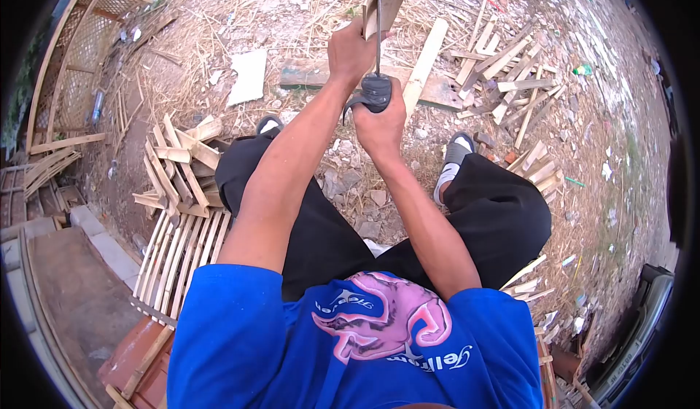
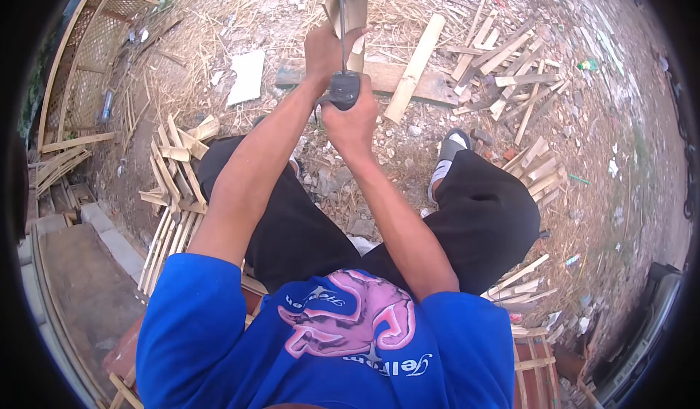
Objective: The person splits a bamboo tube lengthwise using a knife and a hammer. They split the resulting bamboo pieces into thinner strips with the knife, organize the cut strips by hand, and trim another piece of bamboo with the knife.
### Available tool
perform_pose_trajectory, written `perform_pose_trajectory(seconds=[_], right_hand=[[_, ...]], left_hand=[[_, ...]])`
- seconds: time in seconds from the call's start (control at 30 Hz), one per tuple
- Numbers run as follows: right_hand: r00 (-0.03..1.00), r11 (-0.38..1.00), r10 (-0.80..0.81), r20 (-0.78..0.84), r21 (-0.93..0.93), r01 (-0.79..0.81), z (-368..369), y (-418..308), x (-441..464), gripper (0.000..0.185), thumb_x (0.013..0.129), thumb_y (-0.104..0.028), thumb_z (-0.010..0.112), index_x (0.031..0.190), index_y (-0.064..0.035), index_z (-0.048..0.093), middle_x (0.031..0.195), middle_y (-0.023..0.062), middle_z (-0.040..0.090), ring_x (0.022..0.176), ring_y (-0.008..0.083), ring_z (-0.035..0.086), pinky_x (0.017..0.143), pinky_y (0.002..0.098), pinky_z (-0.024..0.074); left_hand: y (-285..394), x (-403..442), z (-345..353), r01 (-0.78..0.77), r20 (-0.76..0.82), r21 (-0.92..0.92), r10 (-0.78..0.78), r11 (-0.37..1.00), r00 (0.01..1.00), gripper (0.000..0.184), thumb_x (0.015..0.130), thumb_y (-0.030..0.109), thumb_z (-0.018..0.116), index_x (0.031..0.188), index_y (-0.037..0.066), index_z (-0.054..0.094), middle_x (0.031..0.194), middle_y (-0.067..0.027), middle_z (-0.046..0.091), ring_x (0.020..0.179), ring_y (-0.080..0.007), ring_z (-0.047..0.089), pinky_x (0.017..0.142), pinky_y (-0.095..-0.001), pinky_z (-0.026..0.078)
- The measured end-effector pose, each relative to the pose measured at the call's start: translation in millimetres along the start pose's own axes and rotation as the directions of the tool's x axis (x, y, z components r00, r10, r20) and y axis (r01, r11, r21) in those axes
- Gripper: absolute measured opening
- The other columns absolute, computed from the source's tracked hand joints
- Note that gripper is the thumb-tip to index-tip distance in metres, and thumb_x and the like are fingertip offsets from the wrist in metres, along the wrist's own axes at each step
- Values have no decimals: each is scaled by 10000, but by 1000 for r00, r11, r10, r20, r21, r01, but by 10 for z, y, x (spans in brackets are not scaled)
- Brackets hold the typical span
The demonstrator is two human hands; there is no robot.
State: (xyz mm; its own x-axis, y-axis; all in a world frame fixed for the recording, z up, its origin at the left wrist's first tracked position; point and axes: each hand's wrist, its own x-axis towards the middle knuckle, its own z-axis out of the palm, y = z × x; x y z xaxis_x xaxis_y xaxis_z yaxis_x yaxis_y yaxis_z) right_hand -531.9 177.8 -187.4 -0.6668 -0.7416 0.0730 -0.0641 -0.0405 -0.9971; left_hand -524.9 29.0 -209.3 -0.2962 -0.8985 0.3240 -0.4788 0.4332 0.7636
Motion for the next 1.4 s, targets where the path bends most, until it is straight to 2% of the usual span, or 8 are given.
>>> perform_pose_trajectory(seconds=[0.33, 0.53, 0.77, 0.97, 1.1, 1.23, 1.3, 1.4], right_hand=[[993, 997, 0, 119, -73, 9, -202, 33, 163, 341, 710, -59, 709, 1030, -27, 598, 841, 111, 672, 752, 209, 644, 729, 345, 507], [988, 990, 35, 153, -138, -14, -286, -70, 160, 336, 709, -59, 711, 1024, -27, 600, 841, 102, 671, 760, 195, 639, 730, 333, 504], [993, 997, -6, 118, -77, 16, -309, -37, 197, 286, 735, -37, 692, 1005, -25, 599, 846, 47, 634, 740, 128, 579, 712, 287, 481], [989, 994, -55, 134, -82, 66, -406, -345, 231, 341, 723, -51, 691, 1047, -25, 590, 867, 92, 664, 774, 169, 631, 728, 321, 504], [988, 993, -115, 103, -3, 116, -423, -832, 92, 324, 741, -52, 702, 1039, -19, 580, 855, 56, 659, 743, 120, 617, 697, 283, 498], [990, 1000, -11, 143, -17, 13, -418, -499, 161, 321, 741, -59, 722, 1027, -13, 584, 812, 47, 652, 738, 113, 614, 688, 274, 492], [989, 982, 51, 140, -188, -24, -416, 183, 279, 322, 736, -74, 733, 1030, -15, 617, 864, 71, 677, 761, 142, 629, 723, 297, 502], [989, 976, 52, 140, -216, -21, -394, 243, 296, 345, 732, -75, 740, 1050, -21, 620, 917, 91, 693, 807, 171, 651, 754, 304, 509]], left_hand=[[-135, 73, -150, -7, 101, -41, 12, 999, 995, 487, 754, 433, 826, 1036, 52, 717, 712, -144, 687, 672, -311, 669, 650, -396, 509], [-250, 93, -197, -110, 133, -41, 115, 993, 984, 470, 750, 423, 853, 951, 14, 737, 715, -92, 707, 604, -179, 646, 609, -338, 508], [-338, 35, -145, -8, 322, -241, 88, 970, 943, 580, 745, 331, 868, 1168, -5, 656, 1051, -126, 717, 984, -217, 685, 850, -357, 534], [74, 170, -701, 203, 514, -468, 78, 860, 854, 596, 941, 361, 568, 1397, -11, 473, 1363, -135, 564, 1278, -241, 524, 1078, -415, 400], [290, 180, -859, 83, 355, -667, 217, 740, 909, 610, 985, 425, 412, 1437, 17, 447, 1375, -151, 552, 1338, -246, 472, 1115, -451, 346], [93, 30, -786, 151, 479, -581, 186, 800, 858, 796, 1012, 613, 222, 1555, 31, 219, 1472, -196, 476, 1433, -302, 361, 1195, -470, 206], [-728, 61, -423, 297, 462, -250, -156, 921, 873, 904, 950, 748, 62, 1592, 115, -6, 1522, -200, 409, 1468, -314, 289, 1203, -491, 171], [-553, 210, -639, 319, 328, -286, -220, 903, 919, 914, 936, 762, 47, 1580, 122, 158, 1504, -191, 432, 1444, -316, 332, 1186, -537, 188]])
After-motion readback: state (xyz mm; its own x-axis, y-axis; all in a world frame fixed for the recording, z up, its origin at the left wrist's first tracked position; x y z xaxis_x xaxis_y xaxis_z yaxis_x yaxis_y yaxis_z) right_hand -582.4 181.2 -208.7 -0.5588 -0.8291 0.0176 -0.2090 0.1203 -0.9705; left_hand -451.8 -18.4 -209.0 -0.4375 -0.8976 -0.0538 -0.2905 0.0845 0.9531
